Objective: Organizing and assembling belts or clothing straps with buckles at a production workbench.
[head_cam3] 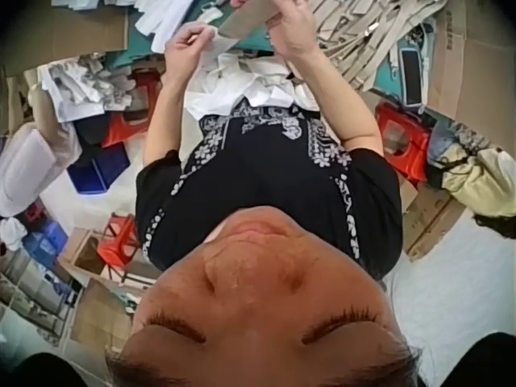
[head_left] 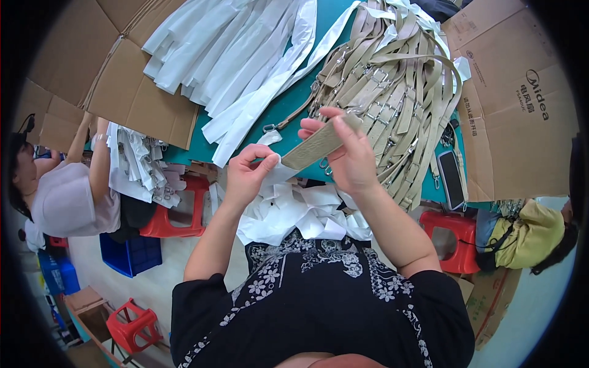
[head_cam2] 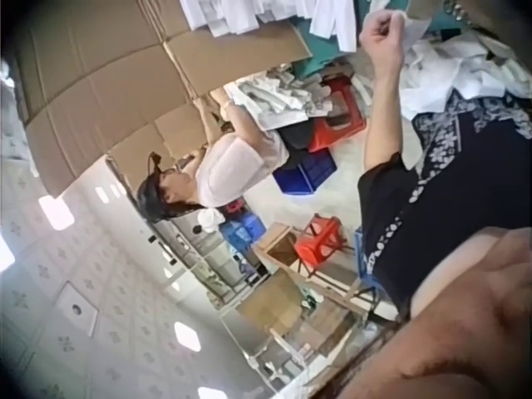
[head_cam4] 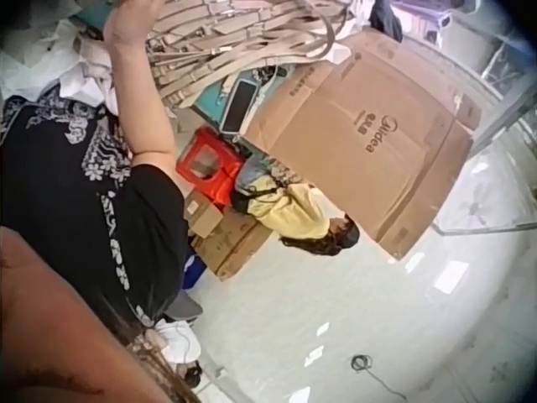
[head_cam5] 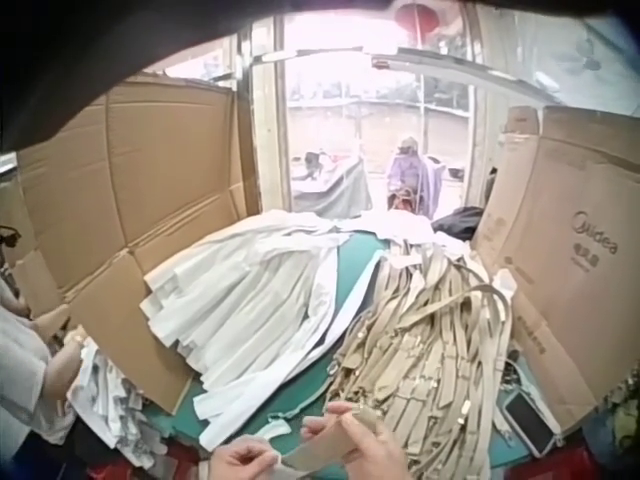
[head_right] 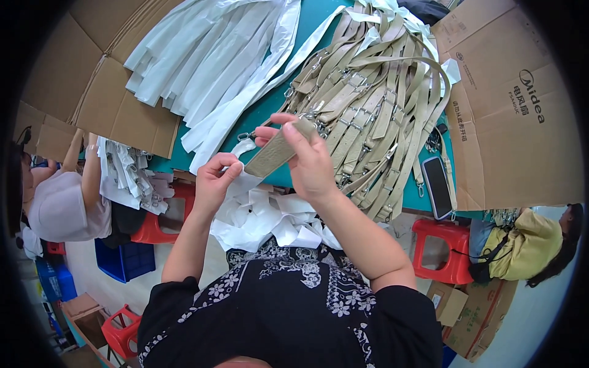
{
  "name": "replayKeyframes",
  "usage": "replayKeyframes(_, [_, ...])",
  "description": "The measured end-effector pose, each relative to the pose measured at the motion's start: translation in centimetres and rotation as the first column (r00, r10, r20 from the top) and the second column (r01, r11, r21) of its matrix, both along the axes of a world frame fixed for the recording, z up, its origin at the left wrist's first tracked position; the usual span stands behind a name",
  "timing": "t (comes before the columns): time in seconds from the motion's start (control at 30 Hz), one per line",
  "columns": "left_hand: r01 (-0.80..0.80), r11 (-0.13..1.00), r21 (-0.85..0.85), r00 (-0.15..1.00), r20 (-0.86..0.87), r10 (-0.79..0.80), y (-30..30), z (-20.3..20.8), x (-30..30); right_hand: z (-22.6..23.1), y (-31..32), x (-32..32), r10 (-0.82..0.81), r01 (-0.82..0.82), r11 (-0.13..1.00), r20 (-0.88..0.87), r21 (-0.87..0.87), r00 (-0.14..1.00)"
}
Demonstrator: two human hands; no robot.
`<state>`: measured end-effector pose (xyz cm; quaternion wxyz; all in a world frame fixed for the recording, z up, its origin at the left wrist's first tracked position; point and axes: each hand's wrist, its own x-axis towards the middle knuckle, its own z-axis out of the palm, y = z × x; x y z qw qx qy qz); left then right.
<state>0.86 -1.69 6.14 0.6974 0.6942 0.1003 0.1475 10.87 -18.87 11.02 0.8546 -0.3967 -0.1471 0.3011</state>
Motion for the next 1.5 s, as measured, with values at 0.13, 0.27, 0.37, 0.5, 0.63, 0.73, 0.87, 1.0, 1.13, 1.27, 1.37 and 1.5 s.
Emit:
replayKeyframes(0.13, [-0.048, 0.996, -0.082, 0.999, 0.020, 0.050, -0.5, -0.2, 0.2, 0.2, 0.4, -1.2, 0.039, 0.000, 0.984, 0.218, -0.177, 0.975])
replayKeyframes(0.27, [-0.048, 0.994, -0.095, 0.993, 0.099, 0.057, -1.6, 1.1, 0.6, -3.9, 1.5, -3.9, 0.130, -0.030, 0.961, 0.349, -0.276, 0.928])
replayKeyframes(0.37, [-0.038, 0.990, -0.133, 0.999, 0.020, 0.041, -0.9, 0.5, 0.2, -4.2, 1.3, -2.9, 0.166, -0.104, 0.961, 0.231, -0.257, 0.959])
replayKeyframes(0.5, [-0.164, 0.970, 0.177, 0.968, 0.219, 0.124, -0.9, 0.2, 1.2, -5.2, 1.7, -3.2, 0.173, -0.104, 0.941, 0.196, -0.321, 0.965])
replayKeyframes(0.63, [0.394, 0.907, -0.147, 0.909, 0.204, -0.362, 2.5, -0.8, 1.6, -3.0, 1.2, -4.1, 0.235, -0.261, 0.961, -0.235, -0.090, 0.943])
replayKeyframes(0.73, [0.732, 0.657, -0.181, 0.603, -0.278, -0.748, 6.3, -2.8, -0.1, -0.8, -2.0, -2.7, 0.198, -0.169, 0.976, -0.237, 0.135, 0.951])
replayKeyframes(0.87, [0.789, 0.597, 0.149, 0.535, -0.644, -0.546, 10.7, -1.7, -4.1, -1.3, -14.7, -0.9, -0.185, 0.229, 0.951, -0.211, 0.209, 0.960])
replayKeyframes(1.0, [0.825, 0.564, 0.028, 0.315, -0.852, -0.418, 8.5, 1.1, -7.8, -6.7, -28.4, -3.9, -0.547, 0.515, 0.837, -0.319, -0.185, 0.774])
replayKeyframes(1.13, [0.943, 0.274, 0.188, 0.315, -0.771, -0.554, 3.1, -4.2, -11.6, -17.5, -38.4, -9.6, -0.766, 0.541, 0.628, -0.324, -0.560, 0.555])
replayKeyframes(1.27, [0.628, 0.420, 0.655, 0.777, -0.492, -0.393, -1.4, -6.7, -8.0, -28.4, -43.1, -11.1, -0.856, 0.468, 0.517, -0.411, -0.717, 0.315])
replayKeyframes(1.37, [0.343, 0.266, 0.901, 0.883, -0.213, -0.419, -4.6, -8.0, -3.6, -31.5, -43.2, -9.4, -0.874, 0.264, 0.410, -0.292, -0.873, 0.389])
replayKeyframes(1.5, [-0.116, 0.274, 0.955, 0.929, 0.202, -0.310, -2.9, -7.5, -1.4, -35.2, -47.5, -6.1, -0.911, 0.270, 0.128, -0.006, -0.954, 0.412])
